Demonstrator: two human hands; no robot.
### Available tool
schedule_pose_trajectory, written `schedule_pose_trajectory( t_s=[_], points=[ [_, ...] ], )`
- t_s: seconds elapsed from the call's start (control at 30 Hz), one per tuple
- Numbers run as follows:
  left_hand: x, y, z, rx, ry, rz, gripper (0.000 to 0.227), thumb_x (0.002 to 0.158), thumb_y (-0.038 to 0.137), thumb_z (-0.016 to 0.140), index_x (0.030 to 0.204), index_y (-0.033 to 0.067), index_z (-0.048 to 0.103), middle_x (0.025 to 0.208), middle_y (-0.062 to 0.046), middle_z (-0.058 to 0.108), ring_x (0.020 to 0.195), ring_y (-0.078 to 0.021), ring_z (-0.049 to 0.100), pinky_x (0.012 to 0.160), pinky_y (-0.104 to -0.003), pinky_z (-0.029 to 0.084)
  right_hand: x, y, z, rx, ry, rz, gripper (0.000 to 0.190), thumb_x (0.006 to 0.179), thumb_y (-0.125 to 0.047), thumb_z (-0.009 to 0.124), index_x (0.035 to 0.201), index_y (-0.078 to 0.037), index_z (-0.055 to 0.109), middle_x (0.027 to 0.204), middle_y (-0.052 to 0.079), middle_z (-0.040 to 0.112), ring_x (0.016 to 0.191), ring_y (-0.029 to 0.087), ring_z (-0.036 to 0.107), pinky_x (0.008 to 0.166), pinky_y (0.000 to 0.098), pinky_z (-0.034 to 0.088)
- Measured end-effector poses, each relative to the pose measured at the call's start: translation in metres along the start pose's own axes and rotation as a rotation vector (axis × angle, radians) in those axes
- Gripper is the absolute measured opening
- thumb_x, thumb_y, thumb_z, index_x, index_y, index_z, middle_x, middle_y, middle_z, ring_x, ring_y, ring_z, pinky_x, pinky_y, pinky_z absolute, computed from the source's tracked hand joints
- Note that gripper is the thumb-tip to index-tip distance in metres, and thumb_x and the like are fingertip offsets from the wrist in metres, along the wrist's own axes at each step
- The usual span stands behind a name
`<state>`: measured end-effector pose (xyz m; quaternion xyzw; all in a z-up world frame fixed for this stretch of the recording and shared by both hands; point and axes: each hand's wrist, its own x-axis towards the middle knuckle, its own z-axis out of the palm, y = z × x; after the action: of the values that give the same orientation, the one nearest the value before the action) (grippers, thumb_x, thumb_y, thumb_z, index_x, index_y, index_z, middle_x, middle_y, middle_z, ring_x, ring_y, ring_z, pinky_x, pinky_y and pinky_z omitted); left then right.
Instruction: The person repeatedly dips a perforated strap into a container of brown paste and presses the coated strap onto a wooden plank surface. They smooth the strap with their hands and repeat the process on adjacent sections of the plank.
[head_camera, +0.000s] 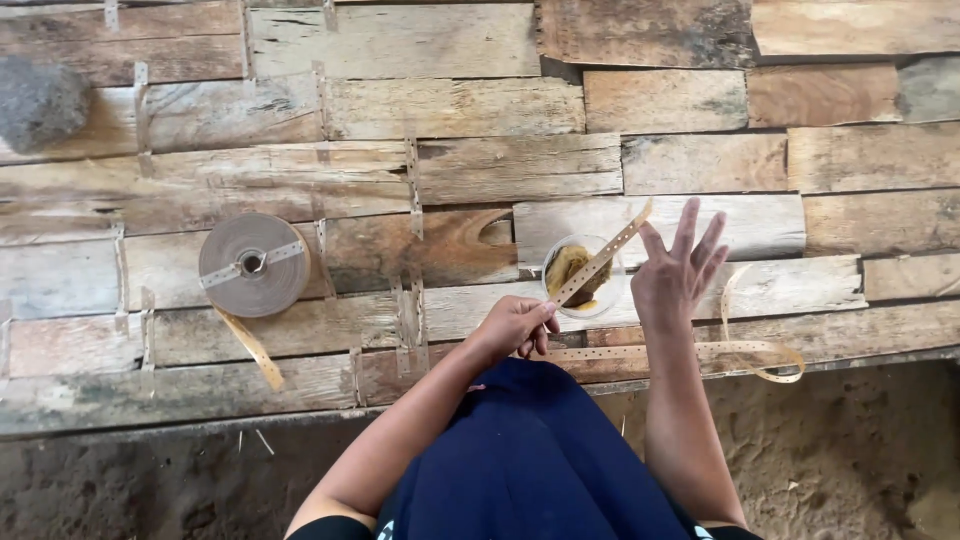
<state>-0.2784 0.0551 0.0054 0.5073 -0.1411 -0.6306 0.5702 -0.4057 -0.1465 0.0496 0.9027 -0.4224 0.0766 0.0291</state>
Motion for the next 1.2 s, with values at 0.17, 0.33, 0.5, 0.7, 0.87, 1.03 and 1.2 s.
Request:
schedule_pose_trajectory(
  t_s=[0.17, 0.33, 0.5, 0.7, 0.87, 1.03, 1.2],
  points=[
    [-0.002, -0.002, 0.010, 0.012, 0.115, -0.005, 0.034, 0.104, 0.022, 0.055, 0.087, -0.0031, 0.071, 0.052, -0.018, 0.063, 0.029, -0.0112, 0.045, 0.032, -0.023, 0.042, 0.001, 0.039, 0.005, 0.053, -0.044, 0.104, 0.070, 0.089, 0.007, 0.060, 0.156, -0.011, 0.054, 0.171, 0.023, 0.015, 0.154, 0.050, 0.001, 0.116, 0.0744, 0.010],
    [0.006, -0.001, 0.029, 0.128, 0.228, -0.025, 0.028, 0.096, 0.018, 0.059, 0.080, 0.0003, 0.073, 0.050, -0.016, 0.062, 0.027, -0.0122, 0.045, 0.031, -0.023, 0.038, -0.044, 0.005, -0.015, 0.451, -0.001, -0.388, 0.060, 0.084, 0.000, 0.059, 0.143, -0.009, 0.059, 0.149, 0.017, 0.056, 0.147, 0.037, 0.042, 0.125, 0.0576, 0.017],
    [0.019, -0.015, 0.034, 0.263, 0.382, -0.059, 0.034, 0.094, 0.032, 0.064, 0.074, 0.0085, 0.078, 0.047, -0.011, 0.064, 0.027, -0.0129, 0.049, 0.031, -0.024, 0.043, -0.075, -0.011, 0.038, 0.327, 0.106, -0.708, 0.077, 0.074, -0.009, 0.057, 0.150, -0.016, 0.055, 0.154, 0.005, 0.055, 0.147, 0.023, 0.046, 0.124, 0.0596, 0.018],
    [0.026, -0.020, 0.036, 0.261, 0.403, -0.013, 0.033, 0.095, 0.031, 0.062, 0.078, 0.0060, 0.077, 0.052, -0.010, 0.065, 0.033, -0.0136, 0.051, 0.036, -0.024, 0.042, -0.067, -0.003, 0.048, 0.329, 0.147, -0.700, 0.039, 0.098, -0.021, 0.059, 0.137, -0.017, 0.065, 0.137, 0.005, 0.068, 0.138, 0.022, 0.056, 0.122, 0.0622, 0.024],
    [0.039, 0.007, 0.053, 0.306, 0.402, 0.053, 0.036, 0.099, 0.032, 0.058, 0.080, 0.0071, 0.076, 0.058, -0.010, 0.069, 0.037, -0.0146, 0.055, 0.040, -0.024, 0.045, -0.053, 0.011, 0.064, 0.288, 0.177, -0.627, 0.037, 0.100, -0.016, 0.058, 0.137, -0.018, 0.063, 0.137, 0.003, 0.069, 0.135, 0.019, 0.058, 0.122, 0.0548, 0.031],
    [0.066, 0.030, 0.063, 0.277, 0.384, 0.046, 0.037, 0.097, 0.035, 0.060, 0.079, 0.0071, 0.075, 0.056, -0.010, 0.068, 0.037, -0.0142, 0.055, 0.041, -0.025, 0.046, -0.016, 0.022, 0.049, 0.275, 0.099, -0.536, 0.036, 0.104, -0.013, 0.051, 0.136, -0.018, 0.064, 0.138, 0.005, 0.068, 0.138, 0.023, 0.056, 0.124, 0.0605, 0.025],
    [0.092, 0.044, 0.065, 0.385, 0.356, 0.039, 0.035, 0.096, 0.034, 0.060, 0.073, 0.0112, 0.075, 0.052, -0.006, 0.066, 0.034, -0.0133, 0.054, 0.038, -0.025, 0.045, -0.003, 0.027, 0.049, 0.236, -0.040, -0.451, 0.052, 0.095, -0.033, 0.054, 0.144, -0.015, 0.056, 0.152, 0.008, 0.057, 0.149, 0.025, 0.044, 0.126, 0.0608, 0.011]
  ],
)
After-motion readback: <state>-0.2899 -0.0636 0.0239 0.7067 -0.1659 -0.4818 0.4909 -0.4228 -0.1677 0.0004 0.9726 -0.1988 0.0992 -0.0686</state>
